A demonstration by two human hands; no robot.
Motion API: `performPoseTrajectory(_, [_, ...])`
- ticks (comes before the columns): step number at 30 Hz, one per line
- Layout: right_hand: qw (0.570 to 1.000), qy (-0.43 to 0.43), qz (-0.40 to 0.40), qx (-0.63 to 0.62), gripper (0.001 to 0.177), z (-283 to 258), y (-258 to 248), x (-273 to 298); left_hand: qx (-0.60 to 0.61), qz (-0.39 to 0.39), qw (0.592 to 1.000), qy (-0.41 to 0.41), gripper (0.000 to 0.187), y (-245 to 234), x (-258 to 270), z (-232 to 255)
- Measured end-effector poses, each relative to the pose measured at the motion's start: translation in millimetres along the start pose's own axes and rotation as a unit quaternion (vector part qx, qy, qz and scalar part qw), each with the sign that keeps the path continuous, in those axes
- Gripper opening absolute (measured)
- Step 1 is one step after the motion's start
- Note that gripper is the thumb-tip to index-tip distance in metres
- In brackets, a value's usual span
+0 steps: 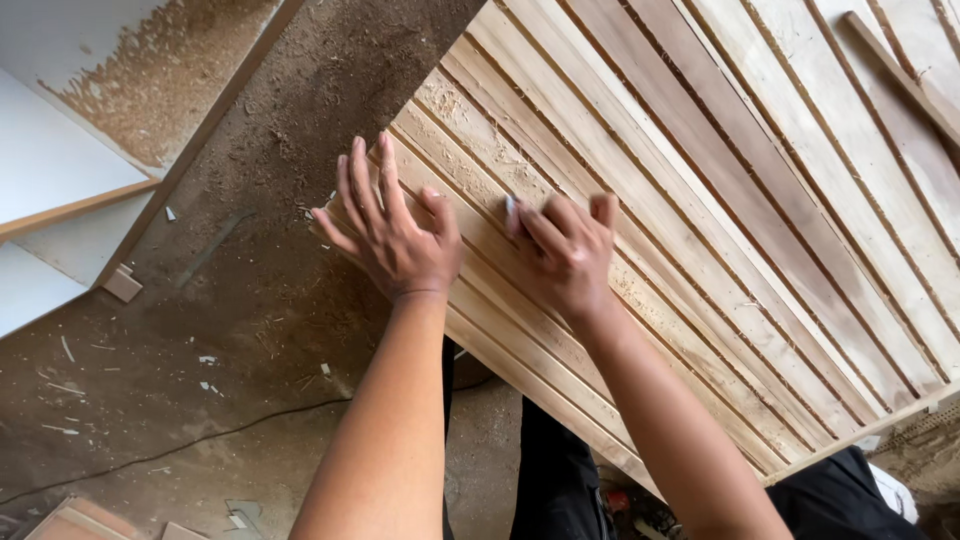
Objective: The person sands a wooden slatted panel using a sanding block. They move the block back and forth along the slats, covering different sections of the panel. The person occasionally adjusts their grip and position to reach different areas.
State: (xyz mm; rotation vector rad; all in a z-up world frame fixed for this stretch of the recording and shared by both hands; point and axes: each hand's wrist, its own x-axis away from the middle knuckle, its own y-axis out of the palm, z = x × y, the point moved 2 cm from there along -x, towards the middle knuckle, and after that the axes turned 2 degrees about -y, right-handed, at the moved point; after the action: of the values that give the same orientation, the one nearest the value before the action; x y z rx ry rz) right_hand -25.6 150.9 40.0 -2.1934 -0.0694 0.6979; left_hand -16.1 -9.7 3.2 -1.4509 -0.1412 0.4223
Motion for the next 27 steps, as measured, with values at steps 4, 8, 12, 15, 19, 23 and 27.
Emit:
performPoseTrajectory(4, [0.999,0.013,-0.042,0.009,0.006,11.1,-19.2,41.8,0.018,-0.007,1.0,-0.018,0.062,-3.5,-4.0,1.4])
performPoseTrajectory(8, [0.999,0.019,-0.021,0.032,0.01,11.4,-4.2,37.5,0.019,-0.013,1.0,-0.006,0.061,-6.7,0.8,2.5])
performPoseTrajectory(12, [0.999,-0.007,0.042,-0.02,0.014,9.0,29.4,-8.3,0.003,0.001,1.0,-0.005,0.061,-3.2,0.0,1.4])
performPoseTrajectory(15, [0.999,0.004,0.026,-0.02,0.01,4.8,11.5,-6.7,0.007,0.001,1.0,-0.008,0.062,-3.0,-1.3,1.3])
performPoseTrajectory(19, [0.999,0.043,-0.007,0.01,0.013,12.2,-15.2,44.2,0.013,-0.002,1.0,-0.015,0.061,-6.6,-3.7,2.2])
performPoseTrajectory(23, [0.998,0.056,0.022,-0.009,0.012,17.4,-0.8,45.5,0.013,0.007,1.0,-0.007,0.061,-7.8,1.1,2.1])
performPoseTrajectory(27, [0.998,0.045,0.043,-0.033,0.016,18.1,7.0,25.6,0.021,0.01,1.0,-0.006,0.06,-4.4,-0.8,2.8])
